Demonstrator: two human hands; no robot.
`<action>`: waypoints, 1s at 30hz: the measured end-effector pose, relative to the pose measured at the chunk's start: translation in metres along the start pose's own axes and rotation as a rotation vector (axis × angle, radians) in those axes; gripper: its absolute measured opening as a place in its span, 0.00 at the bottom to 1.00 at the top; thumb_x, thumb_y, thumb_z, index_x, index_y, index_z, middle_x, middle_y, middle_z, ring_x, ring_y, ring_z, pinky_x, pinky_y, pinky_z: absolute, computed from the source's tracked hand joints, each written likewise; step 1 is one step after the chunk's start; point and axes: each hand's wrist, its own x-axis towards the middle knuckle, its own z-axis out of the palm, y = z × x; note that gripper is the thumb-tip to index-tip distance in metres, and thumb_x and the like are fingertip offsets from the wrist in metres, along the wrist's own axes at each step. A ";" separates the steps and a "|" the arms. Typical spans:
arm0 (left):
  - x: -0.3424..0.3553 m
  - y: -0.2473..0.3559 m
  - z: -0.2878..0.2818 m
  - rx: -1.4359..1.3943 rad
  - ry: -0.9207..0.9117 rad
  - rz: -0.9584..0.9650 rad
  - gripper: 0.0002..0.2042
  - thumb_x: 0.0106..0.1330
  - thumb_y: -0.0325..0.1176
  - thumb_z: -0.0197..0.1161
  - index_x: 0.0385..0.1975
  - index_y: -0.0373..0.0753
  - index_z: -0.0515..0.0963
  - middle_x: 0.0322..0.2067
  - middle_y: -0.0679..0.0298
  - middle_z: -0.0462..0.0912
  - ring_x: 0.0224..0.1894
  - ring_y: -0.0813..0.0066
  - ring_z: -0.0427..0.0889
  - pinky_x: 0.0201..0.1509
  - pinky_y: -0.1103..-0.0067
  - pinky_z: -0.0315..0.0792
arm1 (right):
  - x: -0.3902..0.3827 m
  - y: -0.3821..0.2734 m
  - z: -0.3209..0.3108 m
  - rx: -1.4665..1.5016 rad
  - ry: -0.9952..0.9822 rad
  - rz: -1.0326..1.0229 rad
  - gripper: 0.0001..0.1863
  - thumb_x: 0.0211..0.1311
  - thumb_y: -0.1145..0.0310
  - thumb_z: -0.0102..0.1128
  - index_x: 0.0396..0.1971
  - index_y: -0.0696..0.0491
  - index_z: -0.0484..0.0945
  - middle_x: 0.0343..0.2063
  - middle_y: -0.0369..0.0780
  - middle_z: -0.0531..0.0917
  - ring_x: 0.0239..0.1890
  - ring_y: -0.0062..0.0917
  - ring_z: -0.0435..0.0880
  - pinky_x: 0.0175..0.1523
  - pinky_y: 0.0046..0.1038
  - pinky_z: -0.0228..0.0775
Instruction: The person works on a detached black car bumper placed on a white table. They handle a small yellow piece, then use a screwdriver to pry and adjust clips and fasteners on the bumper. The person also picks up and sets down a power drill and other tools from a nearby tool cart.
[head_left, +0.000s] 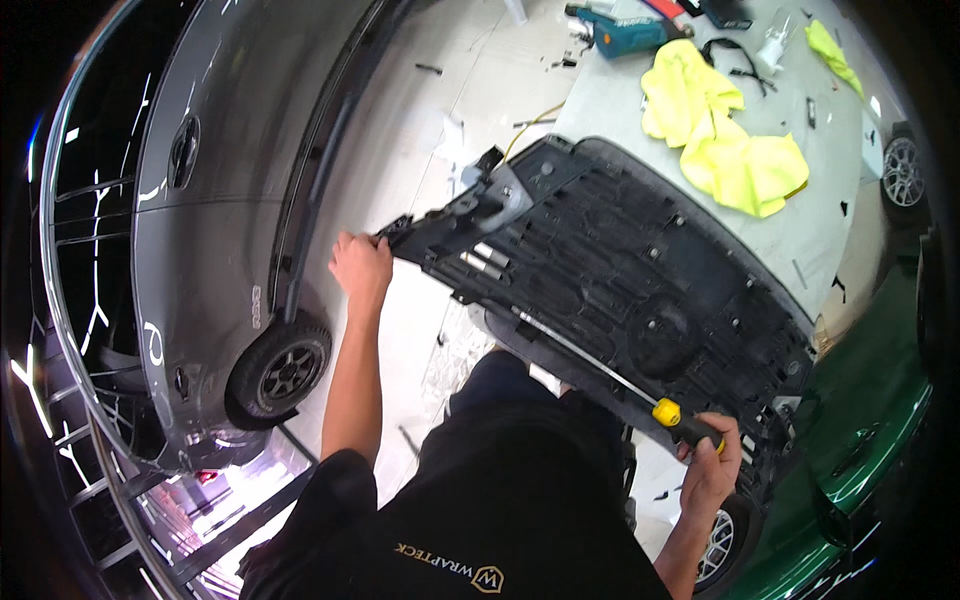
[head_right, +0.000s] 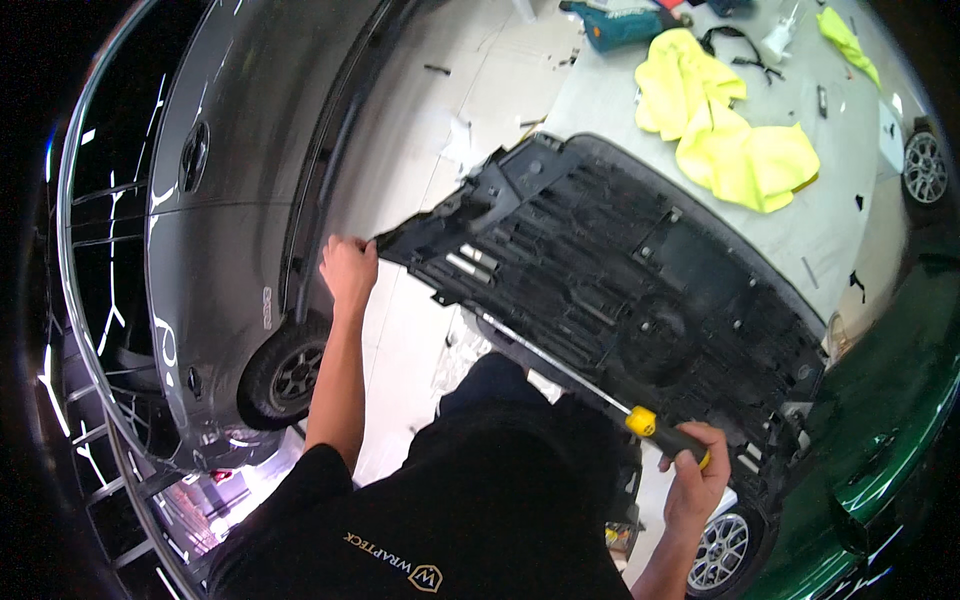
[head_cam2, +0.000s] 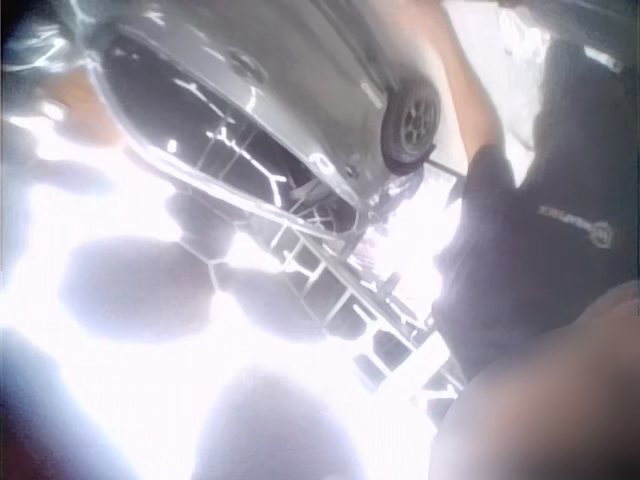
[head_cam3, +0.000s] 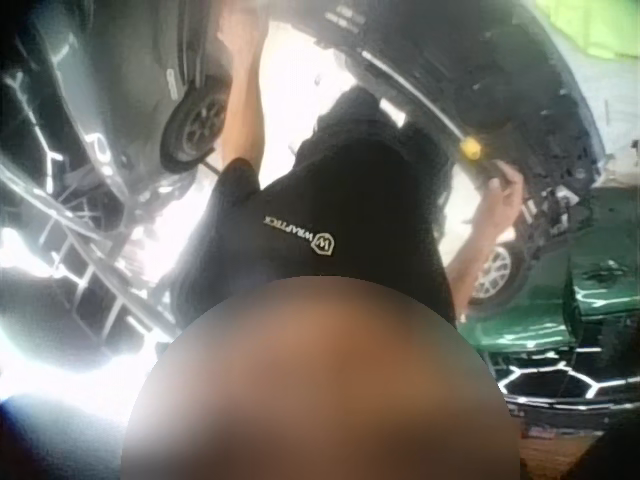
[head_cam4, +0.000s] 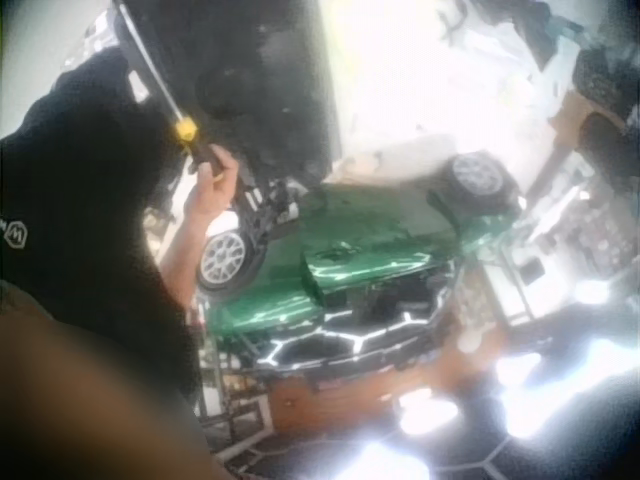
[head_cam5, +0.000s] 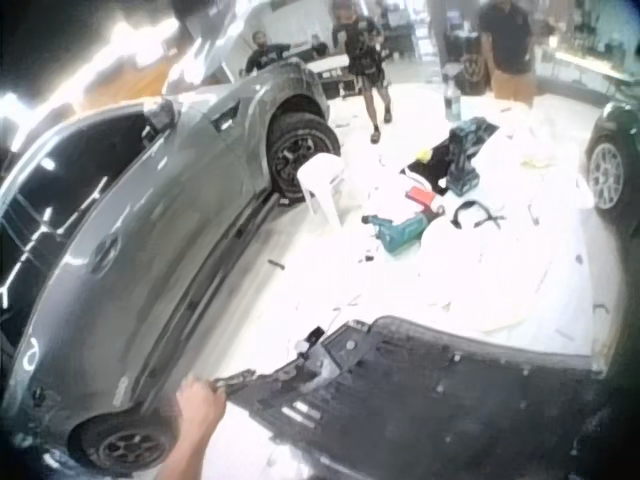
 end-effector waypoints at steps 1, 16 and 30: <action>0.000 0.000 0.001 0.014 0.012 0.001 0.11 0.66 0.39 0.66 0.37 0.39 0.90 0.45 0.55 0.80 0.55 0.52 0.78 0.61 0.56 0.69 | 0.000 -0.001 0.001 0.020 -0.003 -0.013 0.17 0.63 0.66 0.66 0.48 0.61 0.78 0.44 0.42 0.78 0.36 0.22 0.79 0.38 0.25 0.74; 0.002 -0.005 0.007 -0.140 0.050 -0.048 0.08 0.60 0.34 0.68 0.31 0.38 0.89 0.42 0.55 0.82 0.52 0.53 0.80 0.58 0.58 0.71 | -0.021 -0.020 0.014 0.015 0.076 -0.050 0.19 0.59 0.65 0.70 0.46 0.59 0.78 0.29 0.40 0.83 0.27 0.21 0.82 0.35 0.25 0.75; 0.001 -0.009 0.005 -0.225 -0.002 -0.086 0.11 0.63 0.34 0.69 0.36 0.30 0.87 0.50 0.52 0.77 0.55 0.51 0.77 0.56 0.55 0.74 | -0.044 -0.041 0.028 -0.038 0.055 -0.144 0.18 0.60 0.65 0.69 0.46 0.59 0.79 0.27 0.40 0.84 0.26 0.22 0.82 0.34 0.24 0.76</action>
